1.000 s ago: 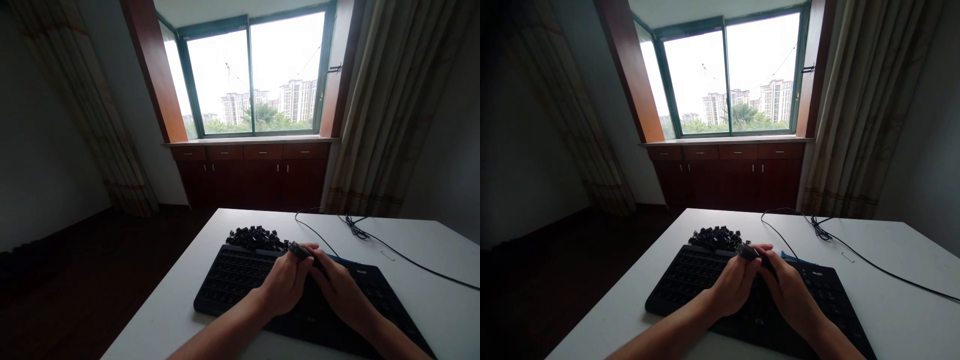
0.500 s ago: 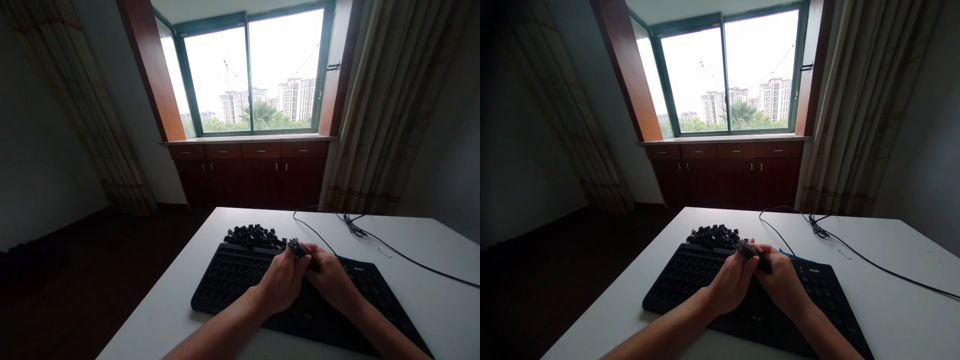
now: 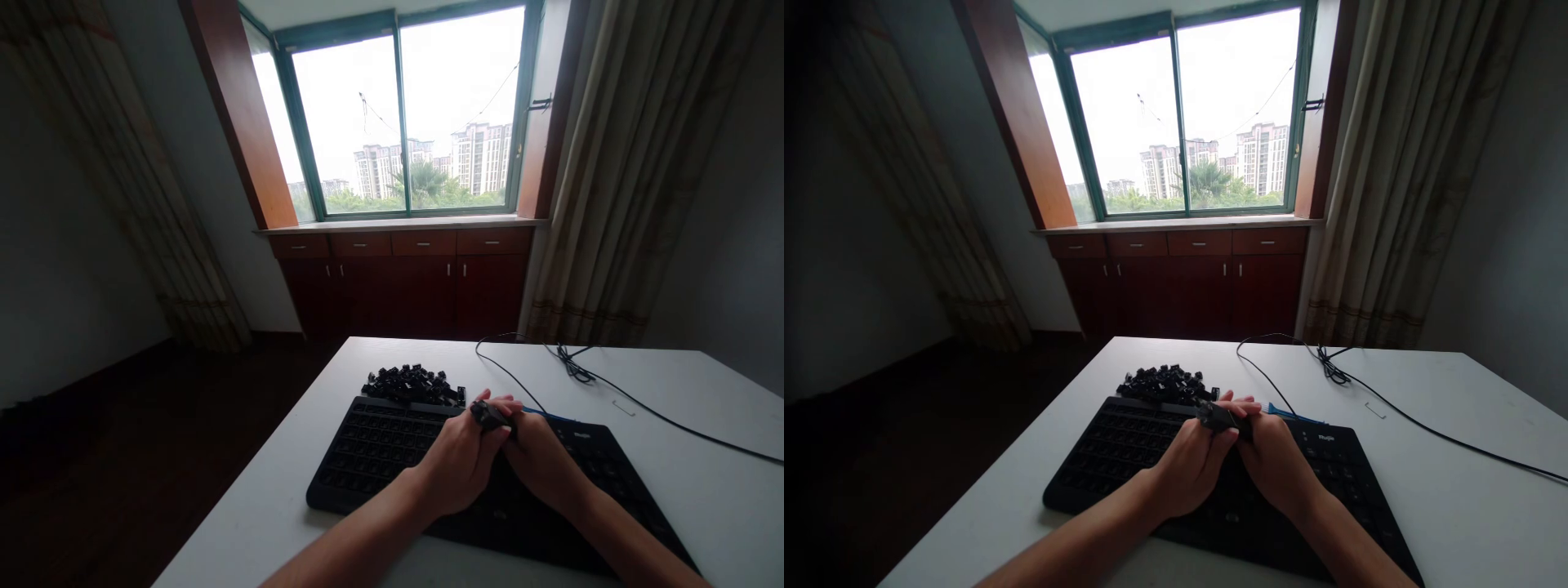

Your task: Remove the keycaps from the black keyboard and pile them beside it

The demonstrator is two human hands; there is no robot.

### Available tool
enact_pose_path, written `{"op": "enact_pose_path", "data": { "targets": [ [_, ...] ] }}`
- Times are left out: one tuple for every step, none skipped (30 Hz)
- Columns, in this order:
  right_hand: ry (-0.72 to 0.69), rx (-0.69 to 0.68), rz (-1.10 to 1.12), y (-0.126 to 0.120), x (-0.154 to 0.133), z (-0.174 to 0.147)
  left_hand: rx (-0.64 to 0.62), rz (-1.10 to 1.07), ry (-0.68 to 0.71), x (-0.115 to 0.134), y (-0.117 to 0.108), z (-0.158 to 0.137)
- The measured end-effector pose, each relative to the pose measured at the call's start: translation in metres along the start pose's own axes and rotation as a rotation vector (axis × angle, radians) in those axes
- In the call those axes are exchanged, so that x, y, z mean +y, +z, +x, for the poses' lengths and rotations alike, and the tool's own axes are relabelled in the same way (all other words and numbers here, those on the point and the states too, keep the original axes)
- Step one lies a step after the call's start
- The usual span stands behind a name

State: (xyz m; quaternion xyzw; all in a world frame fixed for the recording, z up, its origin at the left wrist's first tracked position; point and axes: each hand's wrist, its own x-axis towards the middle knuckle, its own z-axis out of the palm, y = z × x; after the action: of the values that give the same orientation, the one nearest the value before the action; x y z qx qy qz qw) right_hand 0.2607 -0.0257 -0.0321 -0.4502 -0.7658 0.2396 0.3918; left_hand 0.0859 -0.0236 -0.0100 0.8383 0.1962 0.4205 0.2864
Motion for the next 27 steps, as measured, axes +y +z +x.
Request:
{"op": "enact_pose_path", "data": {
  "targets": [
    [-0.005,-0.003,0.005,0.000,0.000,-0.001,-0.007,0.000,0.008,0.000,0.000,0.000],
    [-0.015,-0.003,0.012,0.001,-0.001,-0.001,-0.008,0.000,0.023,0.000,-0.001,-0.001],
    [-0.030,0.004,0.018,0.002,-0.002,-0.002,-0.003,0.000,0.047,0.001,-0.001,-0.001],
    [-0.045,0.016,0.021,0.003,-0.003,-0.003,0.009,-0.001,0.072,0.001,0.000,-0.002],
    [-0.054,0.030,0.020,0.004,-0.005,-0.003,0.022,-0.002,0.091,0.001,0.000,-0.002],
    [-0.058,0.041,0.015,0.005,-0.006,-0.003,0.035,-0.006,0.094,0.001,0.001,-0.002],
    [-0.054,0.047,0.010,0.006,-0.008,-0.003,0.049,-0.014,0.077,0.001,0.002,-0.002],
    [-0.040,0.048,0.008,0.007,-0.010,-0.002,0.065,-0.027,0.041,0.002,0.003,-0.002],
    [-0.020,0.043,0.009,0.007,-0.011,-0.001,0.080,-0.044,-0.001,0.002,0.004,-0.002],
    [0.000,0.039,0.009,0.007,-0.011,0.000,0.096,-0.066,-0.036,0.002,0.005,-0.001],
    [0.015,0.040,0.007,0.007,-0.012,0.001,0.111,-0.088,-0.055,0.002,0.005,-0.001],
    [0.026,0.044,0.005,0.007,-0.012,0.001,0.123,-0.107,-0.059,0.002,0.005,-0.001],
    [0.032,0.051,0.000,0.006,-0.012,0.001,0.127,-0.120,-0.052,0.002,0.005,0.000],
    [0.033,0.057,-0.006,0.006,-0.013,0.000,0.133,-0.130,-0.047,0.002,0.004,0.000],
    [0.029,0.065,-0.012,0.005,-0.013,0.000,0.144,-0.139,-0.052,0.002,0.003,0.000],
    [0.024,0.076,-0.020,0.004,-0.013,-0.002,0.161,-0.149,-0.071,0.001,0.001,0.000],
    [0.021,0.093,-0.029,0.004,-0.014,-0.003,0.183,-0.162,-0.102,0.001,0.000,0.001],
    [0.020,0.113,-0.039,0.003,-0.015,-0.005,0.209,-0.180,-0.138,0.000,-0.002,0.001],
    [0.020,0.131,-0.048,0.002,-0.015,-0.006,0.234,-0.199,-0.175,-0.001,-0.004,0.002],
    [0.023,0.146,-0.055,0.002,-0.016,-0.008,0.253,-0.213,-0.208,-0.002,-0.005,0.003],
    [0.030,0.153,-0.057,0.001,-0.016,-0.009,0.261,-0.221,-0.232,-0.003,-0.007,0.003],
    [0.038,0.154,-0.052,0.000,-0.016,-0.010,0.260,-0.219,-0.246,-0.004,-0.008,0.004],
    [0.048,0.154,-0.039,-0.001,-0.016,-0.011,0.252,-0.204,-0.253,-0.004,-0.009,0.005],
    [0.063,0.159,-0.017,-0.001,-0.016,-0.011,0.241,-0.174,-0.256,-0.005,-0.010,0.005],
    [0.082,0.176,0.017,-0.002,-0.015,-0.011,0.229,-0.130,-0.255,-0.005,-0.011,0.005],
    [0.104,0.200,0.066,-0.003,-0.015,-0.011,0.213,-0.075,-0.251,-0.005,-0.012,0.006],
    [0.131,0.231,0.128,-0.004,-0.014,-0.010,0.188,-0.010,-0.246,-0.006,-0.013,0.006]
  ]
}}
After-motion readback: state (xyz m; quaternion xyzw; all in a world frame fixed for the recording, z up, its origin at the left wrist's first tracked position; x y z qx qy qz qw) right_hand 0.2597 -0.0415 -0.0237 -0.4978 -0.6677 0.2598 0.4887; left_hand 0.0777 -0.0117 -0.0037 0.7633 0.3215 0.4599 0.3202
